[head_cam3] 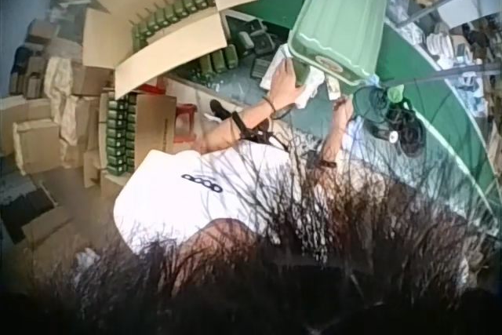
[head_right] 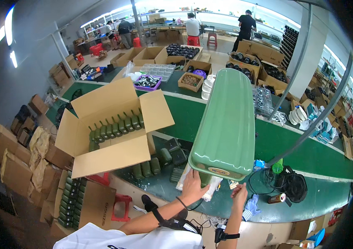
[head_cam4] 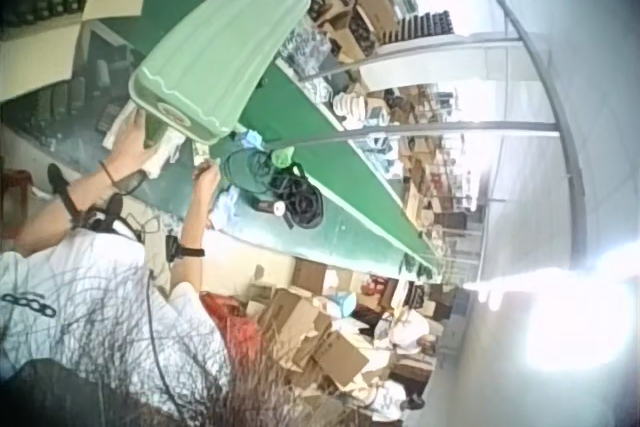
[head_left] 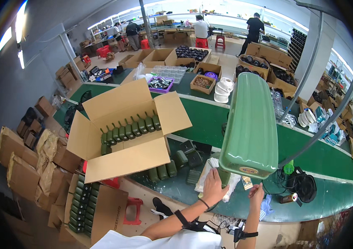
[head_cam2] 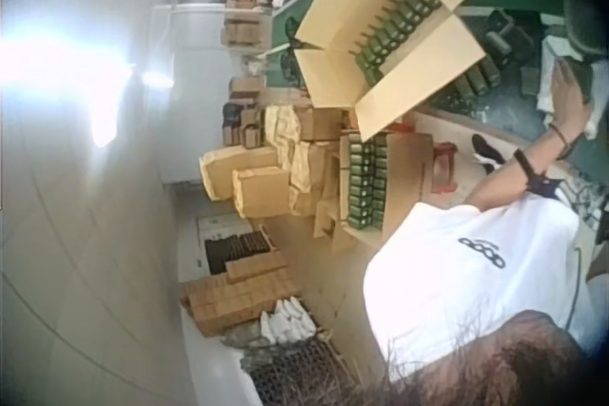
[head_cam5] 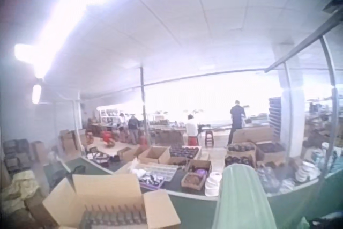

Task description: Assembling small plastic containers using a press/drill machine and packing them into a cardboard box on an assembly line.

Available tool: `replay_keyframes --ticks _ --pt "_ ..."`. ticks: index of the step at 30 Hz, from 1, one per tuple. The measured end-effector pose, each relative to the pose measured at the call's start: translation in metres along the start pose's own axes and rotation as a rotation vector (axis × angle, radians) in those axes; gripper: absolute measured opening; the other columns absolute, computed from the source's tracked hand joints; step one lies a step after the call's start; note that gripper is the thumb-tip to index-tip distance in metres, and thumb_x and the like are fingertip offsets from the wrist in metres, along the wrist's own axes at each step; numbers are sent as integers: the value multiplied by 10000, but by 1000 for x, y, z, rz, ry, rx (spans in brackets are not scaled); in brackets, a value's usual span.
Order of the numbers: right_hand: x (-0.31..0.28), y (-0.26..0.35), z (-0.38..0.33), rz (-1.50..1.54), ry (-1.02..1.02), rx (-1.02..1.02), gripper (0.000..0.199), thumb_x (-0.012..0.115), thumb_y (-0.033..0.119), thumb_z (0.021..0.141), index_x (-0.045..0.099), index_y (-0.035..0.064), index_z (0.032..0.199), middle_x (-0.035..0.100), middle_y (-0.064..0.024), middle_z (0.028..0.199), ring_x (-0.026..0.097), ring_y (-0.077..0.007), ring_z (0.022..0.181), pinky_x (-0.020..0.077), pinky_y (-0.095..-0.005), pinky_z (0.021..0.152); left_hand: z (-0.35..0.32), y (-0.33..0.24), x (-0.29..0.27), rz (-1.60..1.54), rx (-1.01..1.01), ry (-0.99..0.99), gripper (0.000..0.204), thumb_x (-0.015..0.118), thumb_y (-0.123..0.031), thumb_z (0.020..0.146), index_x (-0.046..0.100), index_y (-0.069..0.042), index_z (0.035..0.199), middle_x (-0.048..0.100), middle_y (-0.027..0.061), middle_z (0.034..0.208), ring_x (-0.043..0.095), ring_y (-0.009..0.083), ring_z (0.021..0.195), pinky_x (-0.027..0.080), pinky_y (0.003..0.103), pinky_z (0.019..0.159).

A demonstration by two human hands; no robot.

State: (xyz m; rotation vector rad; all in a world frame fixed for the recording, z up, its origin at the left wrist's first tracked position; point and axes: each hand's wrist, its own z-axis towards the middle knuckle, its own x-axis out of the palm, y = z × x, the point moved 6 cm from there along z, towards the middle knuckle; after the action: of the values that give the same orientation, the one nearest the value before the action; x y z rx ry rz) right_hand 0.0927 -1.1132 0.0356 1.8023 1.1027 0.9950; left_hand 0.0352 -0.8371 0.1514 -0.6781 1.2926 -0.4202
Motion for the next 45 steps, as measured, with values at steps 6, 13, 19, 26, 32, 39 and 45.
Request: replay_keyframes --ticks 6,13,19,26,32,39,45 --pt "-25 -35 -52 -18 -92 77 403 494 446 1102 602 100 925 542 12 671 506 -106 524 389 -268 460 -12 20 -43 -425 -251 416 730 640 -485 958 549 127 1346 636 278 1264 630 362 1181 499 469 1034" --pt "-42 -56 -84 -16 -141 125 367 501 389 1107 595 98 902 529 6 674 489 -111 521 365 -269 460 -71 65 1 -1618 -1141 545 535 462 -497 1046 577 -133 1421 616 113 1374 607 316 1255 520 543 1045" --pt "-42 -63 -91 -36 -107 121 355 505 390 1104 589 119 891 515 20 647 496 -107 517 366 -268 459 -78 73 10 -1822 -1104 668 571 433 -503 1053 543 -118 1460 569 159 1455 575 375 1308 506 572 1099" --pt "-14 -76 -106 -188 32 139 351 506 404 1101 591 115 922 550 6 688 509 -114 559 392 -266 508 -78 72 -18 -1954 -952 676 584 449 -489 1057 528 -94 1479 583 134 1466 576 314 1333 473 491 1158" --pt "65 -120 -149 -720 681 157 215 616 188 1013 698 -11 1028 700 -82 784 668 -186 665 534 -335 595 -103 94 -74 -1464 -641 529 628 645 -364 1012 452 -64 1529 565 104 1446 571 238 1291 469 409 1109" --pt "265 -200 -163 -1186 845 -540 313 715 115 852 611 -4 1122 723 -244 1029 707 -477 922 578 -556 806 -128 53 -260 -283 134 54 1094 991 -267 610 431 -2 1512 520 223 1470 513 379 1359 413 488 1142" --pt "320 -268 -130 -1501 716 -457 439 793 103 822 577 -6 1189 711 -274 1047 710 -459 987 592 -525 858 -142 39 -317 -185 178 -87 1213 1032 -352 563 391 11 1526 525 262 1444 559 396 1321 486 487 1096"
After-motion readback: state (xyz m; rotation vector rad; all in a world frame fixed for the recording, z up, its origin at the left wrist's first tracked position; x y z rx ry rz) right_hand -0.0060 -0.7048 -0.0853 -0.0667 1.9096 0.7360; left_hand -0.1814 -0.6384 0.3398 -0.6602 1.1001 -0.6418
